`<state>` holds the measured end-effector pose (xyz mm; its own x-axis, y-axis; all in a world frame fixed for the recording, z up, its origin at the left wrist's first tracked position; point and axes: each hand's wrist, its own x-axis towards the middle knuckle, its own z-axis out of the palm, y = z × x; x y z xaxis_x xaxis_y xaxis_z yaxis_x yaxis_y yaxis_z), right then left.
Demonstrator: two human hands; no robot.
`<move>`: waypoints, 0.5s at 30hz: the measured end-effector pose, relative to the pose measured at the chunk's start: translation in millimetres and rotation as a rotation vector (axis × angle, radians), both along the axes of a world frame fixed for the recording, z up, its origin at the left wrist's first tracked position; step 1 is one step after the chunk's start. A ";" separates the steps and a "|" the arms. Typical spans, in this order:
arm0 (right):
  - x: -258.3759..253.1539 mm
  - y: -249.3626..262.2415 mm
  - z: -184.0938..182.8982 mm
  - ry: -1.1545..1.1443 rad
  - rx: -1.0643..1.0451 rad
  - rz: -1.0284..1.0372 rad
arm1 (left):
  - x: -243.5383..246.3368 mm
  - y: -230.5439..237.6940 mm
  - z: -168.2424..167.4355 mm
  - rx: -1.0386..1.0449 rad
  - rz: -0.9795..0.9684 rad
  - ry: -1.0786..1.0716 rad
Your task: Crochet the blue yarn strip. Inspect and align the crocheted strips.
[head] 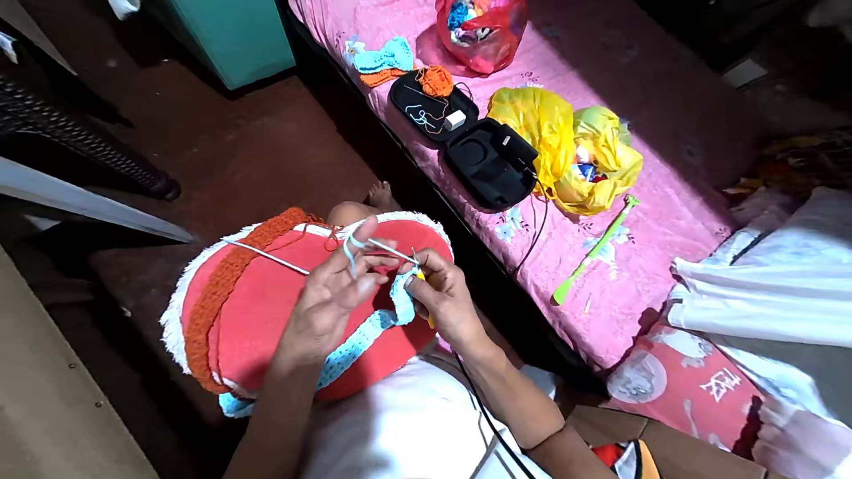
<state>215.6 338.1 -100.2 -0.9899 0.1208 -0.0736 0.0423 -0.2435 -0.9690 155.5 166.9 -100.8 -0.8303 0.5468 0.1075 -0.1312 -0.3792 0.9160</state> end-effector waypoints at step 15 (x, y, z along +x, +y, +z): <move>-0.1 22.5 -8.1 0.153 0.051 0.059 | 21.3 29.2 0.6 -0.203 0.218 -0.154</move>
<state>215.4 360.6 -108.2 -0.9946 0.0618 0.0835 -0.0941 -0.1952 -0.9763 176.8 196.1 -100.3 -0.9281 0.3519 -0.1218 -0.2102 -0.2251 0.9514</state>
